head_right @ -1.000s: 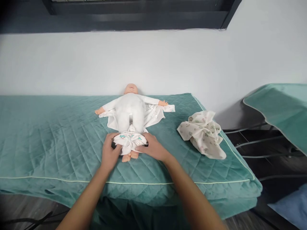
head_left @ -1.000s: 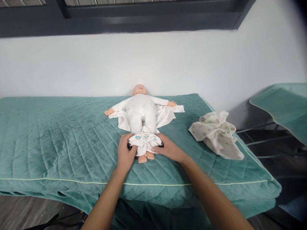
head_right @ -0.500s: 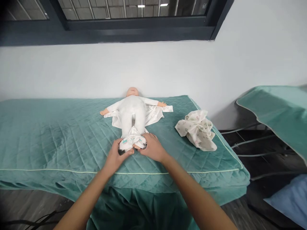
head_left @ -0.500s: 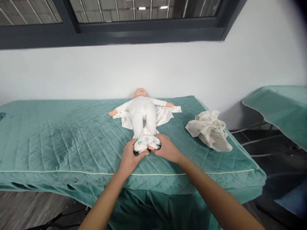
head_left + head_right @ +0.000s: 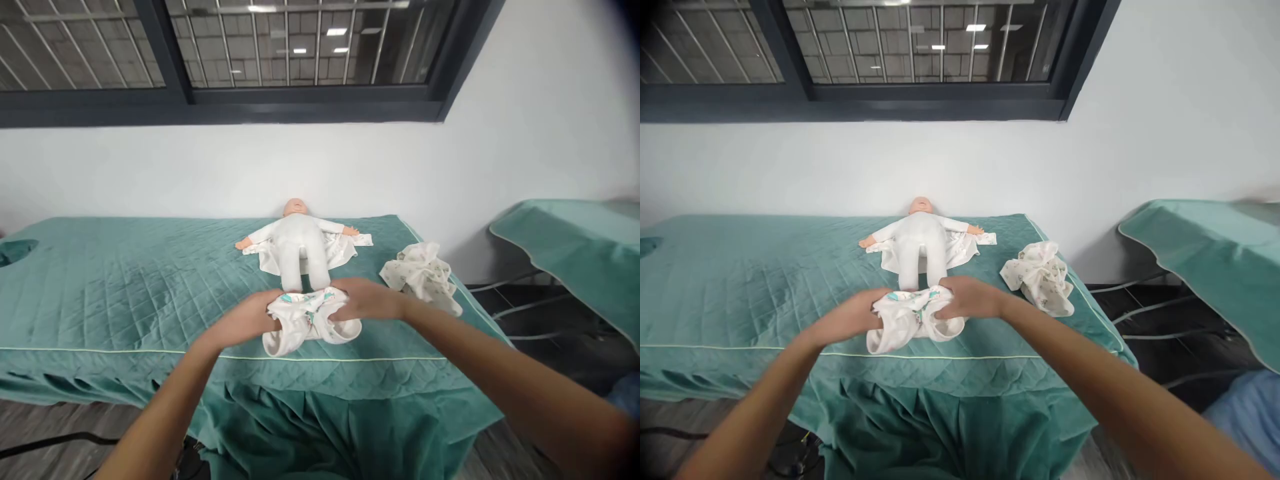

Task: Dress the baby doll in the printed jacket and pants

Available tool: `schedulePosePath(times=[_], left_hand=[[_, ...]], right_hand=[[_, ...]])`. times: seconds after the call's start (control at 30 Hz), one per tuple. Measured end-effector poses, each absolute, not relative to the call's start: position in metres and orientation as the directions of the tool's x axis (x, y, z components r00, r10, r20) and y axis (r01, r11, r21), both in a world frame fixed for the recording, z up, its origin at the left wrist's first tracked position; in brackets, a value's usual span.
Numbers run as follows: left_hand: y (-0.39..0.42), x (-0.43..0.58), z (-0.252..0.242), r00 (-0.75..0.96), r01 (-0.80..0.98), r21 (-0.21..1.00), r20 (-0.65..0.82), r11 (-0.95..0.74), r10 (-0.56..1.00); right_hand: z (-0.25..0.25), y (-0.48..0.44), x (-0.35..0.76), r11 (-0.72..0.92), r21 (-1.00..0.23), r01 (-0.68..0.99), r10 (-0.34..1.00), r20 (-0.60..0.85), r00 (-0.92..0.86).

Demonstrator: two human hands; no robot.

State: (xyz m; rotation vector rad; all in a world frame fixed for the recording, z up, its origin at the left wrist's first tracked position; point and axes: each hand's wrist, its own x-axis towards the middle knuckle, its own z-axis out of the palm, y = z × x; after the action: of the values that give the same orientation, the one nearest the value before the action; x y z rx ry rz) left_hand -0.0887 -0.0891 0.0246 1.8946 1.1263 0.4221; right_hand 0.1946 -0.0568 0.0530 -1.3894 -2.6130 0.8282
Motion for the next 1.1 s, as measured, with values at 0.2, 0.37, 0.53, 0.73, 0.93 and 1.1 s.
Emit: schedulePosePath(times=[0.2,0.37,0.53,0.73,0.93,1.1], left_hand=[[-0.088,-0.128,0.129,0.674,0.609,0.716,-0.239,-0.342,0.699],[-0.094,-0.146,0.219,0.663,0.630,0.636,-0.141,-0.446,0.735],[-0.100,-0.141,0.268,0.435,0.569,0.620,0.330,-0.540,0.838],[-0.125,-0.116,0.284,0.492,0.564,0.535,0.393,-0.629,0.776],[-0.126,-0.114,0.271,0.546,0.295,0.752,0.374,-0.590,0.750],[-0.118,-0.123,0.262,0.386,0.180,0.774,0.512,-0.607,0.767]], right_hand=[[0.168,-0.064,0.185,0.501,-0.518,0.694,0.625,-0.338,-0.704],[0.242,-0.064,0.188,0.514,-0.618,0.594,0.724,-0.059,-0.688],[0.287,-0.046,0.192,0.525,-0.661,0.536,0.842,0.313,-0.439],[0.317,-0.084,0.167,0.605,-0.495,0.624,0.796,0.349,-0.495],[0.331,-0.128,0.139,0.618,-0.167,0.769,0.764,0.362,-0.535],[0.342,-0.136,0.142,0.618,-0.194,0.762,0.756,0.413,-0.508]])
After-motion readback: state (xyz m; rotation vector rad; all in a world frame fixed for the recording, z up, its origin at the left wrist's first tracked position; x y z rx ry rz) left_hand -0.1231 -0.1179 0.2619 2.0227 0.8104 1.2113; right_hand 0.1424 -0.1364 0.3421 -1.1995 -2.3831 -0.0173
